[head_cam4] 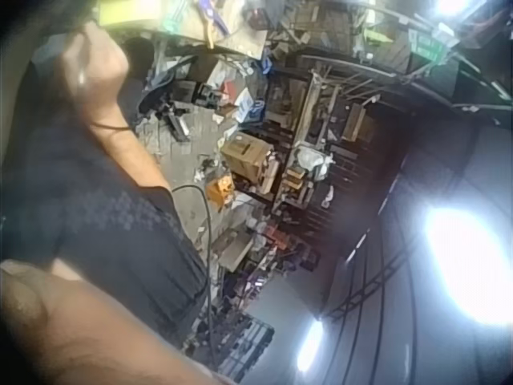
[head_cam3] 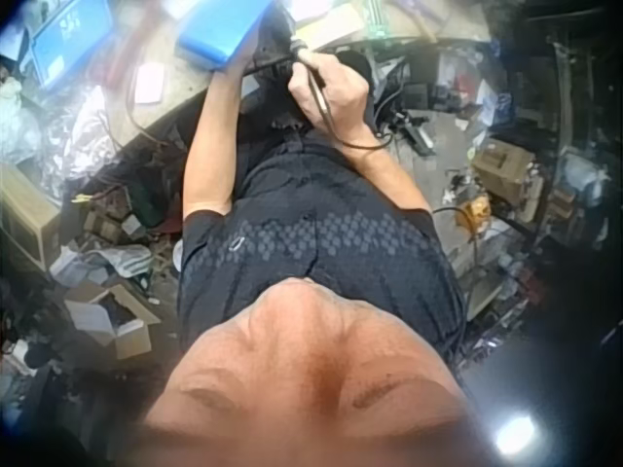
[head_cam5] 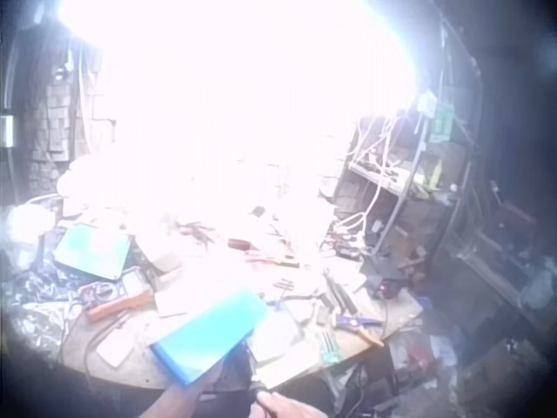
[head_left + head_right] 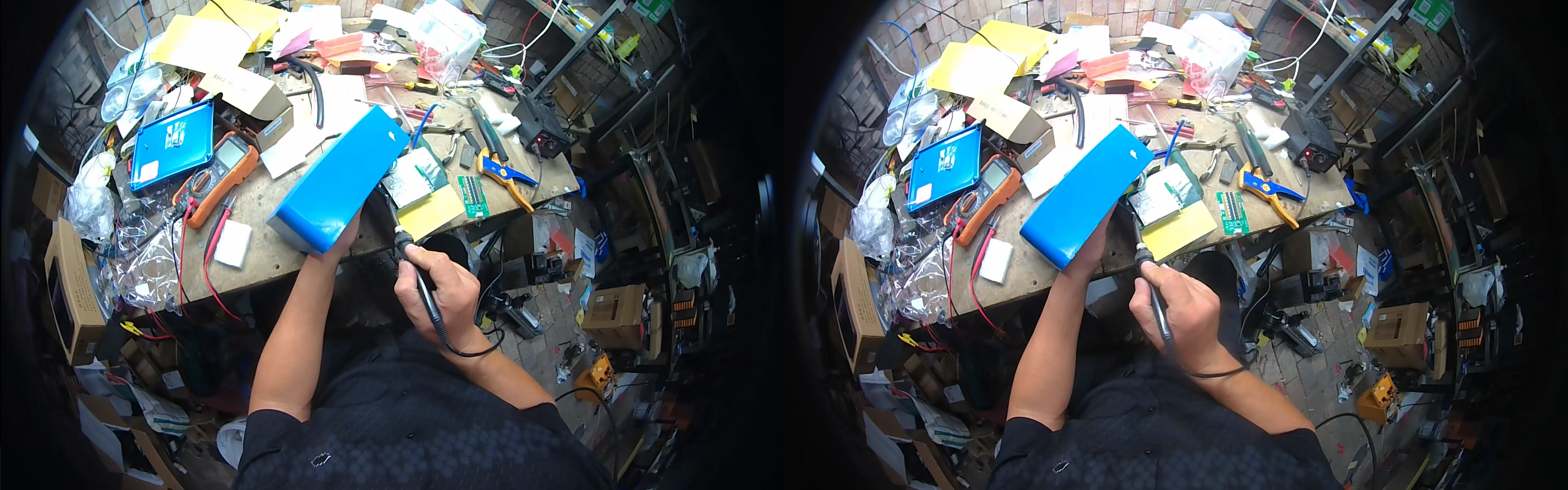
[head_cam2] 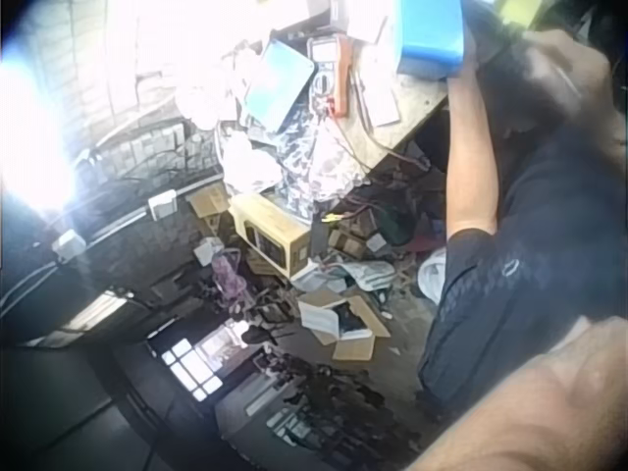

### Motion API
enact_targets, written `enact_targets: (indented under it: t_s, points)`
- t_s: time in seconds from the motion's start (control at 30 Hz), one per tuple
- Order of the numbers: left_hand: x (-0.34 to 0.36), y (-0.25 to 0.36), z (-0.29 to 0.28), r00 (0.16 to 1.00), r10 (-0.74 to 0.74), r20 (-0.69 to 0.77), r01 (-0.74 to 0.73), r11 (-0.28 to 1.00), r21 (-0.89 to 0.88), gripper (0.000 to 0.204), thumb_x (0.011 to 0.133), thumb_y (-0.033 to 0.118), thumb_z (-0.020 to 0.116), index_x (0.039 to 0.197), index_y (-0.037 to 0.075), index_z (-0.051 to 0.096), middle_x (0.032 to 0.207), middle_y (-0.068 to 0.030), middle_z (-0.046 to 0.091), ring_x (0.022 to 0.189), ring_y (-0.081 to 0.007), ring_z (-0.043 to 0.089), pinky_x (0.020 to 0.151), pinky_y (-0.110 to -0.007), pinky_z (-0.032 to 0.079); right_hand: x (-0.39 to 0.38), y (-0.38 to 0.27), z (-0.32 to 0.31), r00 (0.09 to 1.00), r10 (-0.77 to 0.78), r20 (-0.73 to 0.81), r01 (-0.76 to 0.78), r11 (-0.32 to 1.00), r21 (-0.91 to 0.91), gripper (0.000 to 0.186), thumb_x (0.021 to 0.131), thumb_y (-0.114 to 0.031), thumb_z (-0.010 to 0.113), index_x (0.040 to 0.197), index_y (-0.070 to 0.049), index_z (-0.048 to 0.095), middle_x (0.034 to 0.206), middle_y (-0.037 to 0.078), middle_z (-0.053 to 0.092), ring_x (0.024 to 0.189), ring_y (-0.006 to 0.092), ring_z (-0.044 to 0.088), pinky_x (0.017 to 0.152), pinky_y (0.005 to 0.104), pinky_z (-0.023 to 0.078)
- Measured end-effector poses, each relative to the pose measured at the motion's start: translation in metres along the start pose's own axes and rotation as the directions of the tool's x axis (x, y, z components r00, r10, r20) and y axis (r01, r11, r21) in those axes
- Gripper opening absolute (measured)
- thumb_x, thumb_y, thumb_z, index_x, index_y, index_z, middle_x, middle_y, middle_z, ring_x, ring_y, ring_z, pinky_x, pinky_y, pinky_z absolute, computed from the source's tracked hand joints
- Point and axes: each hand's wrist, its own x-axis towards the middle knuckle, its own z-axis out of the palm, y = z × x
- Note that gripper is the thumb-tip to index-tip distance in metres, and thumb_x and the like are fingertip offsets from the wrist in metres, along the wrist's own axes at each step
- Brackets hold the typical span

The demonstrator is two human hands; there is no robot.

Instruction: The person assembles and solders electronic components inside a blue plastic enclosure. They connect wires to a circuit board, use a soldering iron to secure connections, and manipulate the device to access different internal areas.

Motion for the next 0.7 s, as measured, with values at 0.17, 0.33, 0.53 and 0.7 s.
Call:
enact_targets:
  t_s: [0.17,0.33,0.53,0.7]
  points:
    - [-0.0009,-0.0025,0.0004,1.0,-0.007,-0.004,0.007,0.999,0.04,0.03,0.102,0.024,0.069,0.125,0.006,0.07,0.123,-0.0173,0.072,0.114,-0.0363,0.066,0.098,-0.046,0.052,0.0031,-0.0018,-0.0027,1.0,0.009,0.009,-0.008,1.0,-0.02,0.019,0.086,-0.003,0.076,0.102,0.003,0.07,0.081,0.018,0.073,0.066,0.0327,0.072,0.063,0.0375,0.058]
    - [-0.0001,0.0021,-0.0009,1.0,0.009,0.007,-0.009,0.995,0.096,0.029,0.102,0.023,0.069,0.125,0.006,0.07,0.122,-0.0176,0.071,0.115,-0.0363,0.066,0.098,-0.046,0.052,-0.0004,-0.0006,-0.0004,1.0,0.022,-0.016,-0.022,0.999,-0.032,0.019,0.085,-0.004,0.077,0.102,0.002,0.07,0.081,0.017,0.073,0.065,0.0314,0.072,0.063,0.037,0.058]
    - [-0.0009,-0.0048,0.0008,1.0,0.001,0.002,-0.001,0.999,0.039,0.028,0.101,0.022,0.069,0.125,0.006,0.07,0.122,-0.0174,0.072,0.114,-0.0364,0.066,0.097,-0.047,0.053,-0.0008,-0.0007,0.0003,1.0,0.017,-0.018,-0.017,0.999,-0.031,0.02,0.085,-0.004,0.077,0.103,0.003,0.07,0.081,0.017,0.073,0.066,0.0313,0.072,0.063,0.0368,0.058]
    - [-0.0013,-0.0042,-0.0004,1.0,0.025,0.002,-0.025,0.999,0.025,0.028,0.101,0.021,0.069,0.124,0.006,0.07,0.121,-0.0173,0.072,0.113,-0.0368,0.066,0.097,-0.047,0.053,-0.0017,-0.0016,0.0004,0.999,0.036,-0.017,-0.037,0.999,-0.018,0.02,0.086,-0.004,0.077,0.104,0.003,0.07,0.081,0.017,0.073,0.066,0.0313,0.072,0.062,0.037,0.057]
